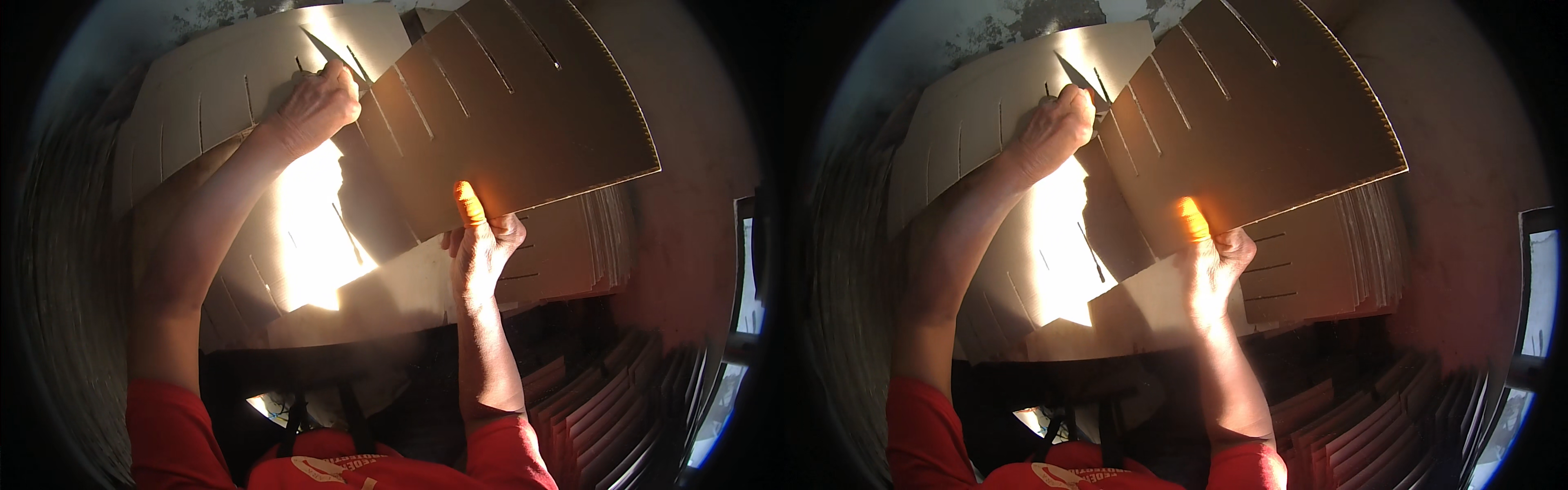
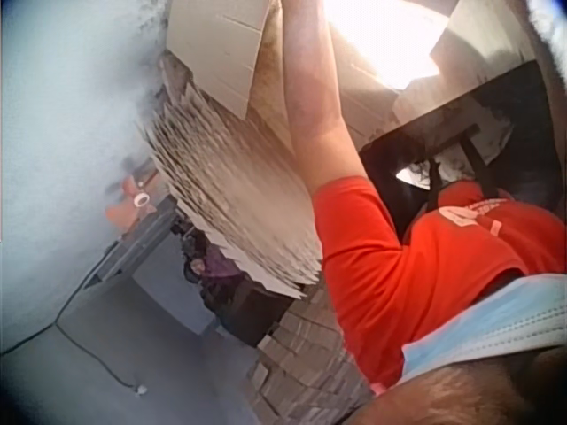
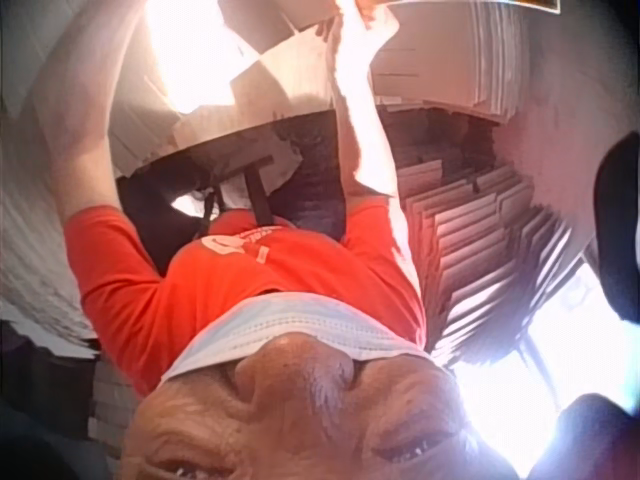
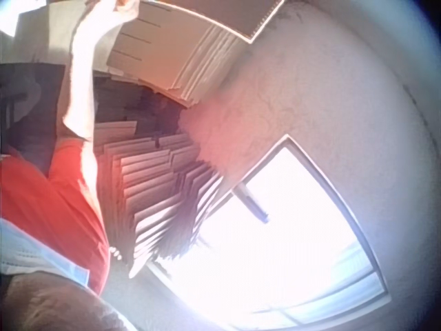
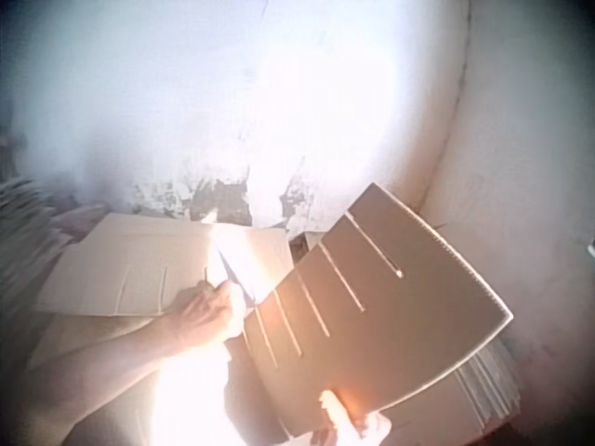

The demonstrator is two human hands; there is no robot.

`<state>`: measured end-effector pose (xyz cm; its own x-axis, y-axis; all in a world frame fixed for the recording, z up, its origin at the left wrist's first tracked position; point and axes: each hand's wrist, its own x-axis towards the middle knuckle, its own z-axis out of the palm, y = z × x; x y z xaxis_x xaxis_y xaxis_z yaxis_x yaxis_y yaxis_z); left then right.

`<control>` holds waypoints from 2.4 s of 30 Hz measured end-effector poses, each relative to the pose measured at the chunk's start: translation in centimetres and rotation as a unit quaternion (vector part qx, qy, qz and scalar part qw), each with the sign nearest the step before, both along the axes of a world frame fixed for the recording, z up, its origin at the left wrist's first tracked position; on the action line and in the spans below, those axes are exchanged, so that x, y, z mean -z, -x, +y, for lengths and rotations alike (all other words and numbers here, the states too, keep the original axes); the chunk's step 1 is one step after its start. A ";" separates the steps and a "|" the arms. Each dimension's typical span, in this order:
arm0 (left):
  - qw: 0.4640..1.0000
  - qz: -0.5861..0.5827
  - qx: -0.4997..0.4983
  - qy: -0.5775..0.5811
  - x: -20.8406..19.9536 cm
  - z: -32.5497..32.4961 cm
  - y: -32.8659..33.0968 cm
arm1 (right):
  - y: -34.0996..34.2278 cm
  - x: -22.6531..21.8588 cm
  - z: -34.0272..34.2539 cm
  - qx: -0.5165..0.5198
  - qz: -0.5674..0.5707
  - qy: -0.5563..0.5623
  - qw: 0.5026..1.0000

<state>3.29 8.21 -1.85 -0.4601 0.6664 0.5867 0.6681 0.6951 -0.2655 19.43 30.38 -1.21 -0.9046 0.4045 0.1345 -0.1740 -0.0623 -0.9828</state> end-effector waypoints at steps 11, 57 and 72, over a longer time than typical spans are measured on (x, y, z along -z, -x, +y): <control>0.999 -0.019 0.019 -0.021 0.2 0.6 -1.6 | -0.1 0.7 0.5 -0.005 0.020 -0.011 1.000; 0.990 0.057 -0.083 0.103 -0.8 1.4 0.5 | -0.2 1.0 1.2 -0.052 -0.001 0.007 0.999; 0.992 0.092 -0.010 0.085 -1.4 1.7 -2.2 | -0.2 0.6 0.7 -0.065 -0.015 0.021 0.998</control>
